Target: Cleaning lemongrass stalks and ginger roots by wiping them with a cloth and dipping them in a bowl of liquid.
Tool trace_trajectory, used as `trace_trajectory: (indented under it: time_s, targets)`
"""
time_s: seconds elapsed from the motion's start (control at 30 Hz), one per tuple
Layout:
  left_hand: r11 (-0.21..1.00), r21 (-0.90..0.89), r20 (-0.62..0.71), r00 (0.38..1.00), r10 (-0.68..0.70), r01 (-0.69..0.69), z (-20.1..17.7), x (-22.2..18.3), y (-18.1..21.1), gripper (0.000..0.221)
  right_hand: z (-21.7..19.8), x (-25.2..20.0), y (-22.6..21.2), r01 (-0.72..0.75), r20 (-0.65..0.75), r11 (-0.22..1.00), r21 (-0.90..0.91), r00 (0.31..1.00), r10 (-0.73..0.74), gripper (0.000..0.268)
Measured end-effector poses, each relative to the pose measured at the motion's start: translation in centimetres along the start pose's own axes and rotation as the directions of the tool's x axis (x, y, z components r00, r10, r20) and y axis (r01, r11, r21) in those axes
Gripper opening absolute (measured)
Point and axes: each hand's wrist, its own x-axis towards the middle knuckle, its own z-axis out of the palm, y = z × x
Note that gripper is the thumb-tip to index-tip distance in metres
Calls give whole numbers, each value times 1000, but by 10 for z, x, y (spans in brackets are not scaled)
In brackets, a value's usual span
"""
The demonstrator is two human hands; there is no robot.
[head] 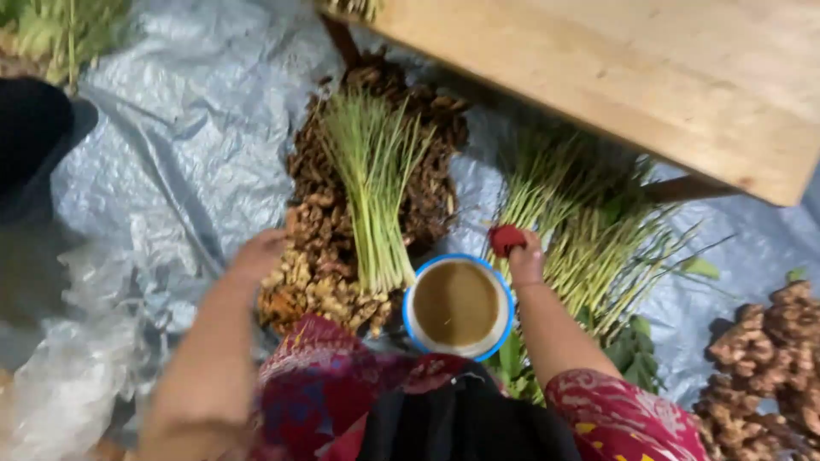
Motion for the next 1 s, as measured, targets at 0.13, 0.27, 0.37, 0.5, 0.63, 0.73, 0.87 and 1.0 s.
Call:
trace_trajectory:
  time_s: [0.13,0.27,0.37,0.5,0.63,0.73,0.87,1.0]
  targets:
    - [988,-154,197,980,39,-8,114,66,43,52,54,27,16,6,76,989,-150,997,5,47]
    - [912,-334,219,961,-170,238,121,52,95,76,78,38,36,-74,129,932,-355,983,127,53]
    - [902,-357,214,961,-175,244,151,61,83,89,106,11,-24,148,8,898,-415,987,-159,35]
    - [895,-372,260,953,-156,248,168,51,81,95,201,-40,5,-13,133,973,-231,990,45,58]
    - [891,-416,283,957,-64,182,168,45,90,97,227,-62,-13,-353,503,869,-346,712,490,98]
    - [851,-504,284,959,1,148,166,36,100,96,225,-70,-23,-374,527,835,-403,651,547,114]
    - [823,-557,294,954,67,113,186,35,91,102,207,-91,-86,-260,634,912,-318,657,408,110]
    - [821,-563,274,958,79,93,164,11,111,94,205,-101,-112,-207,618,921,-331,690,377,102]
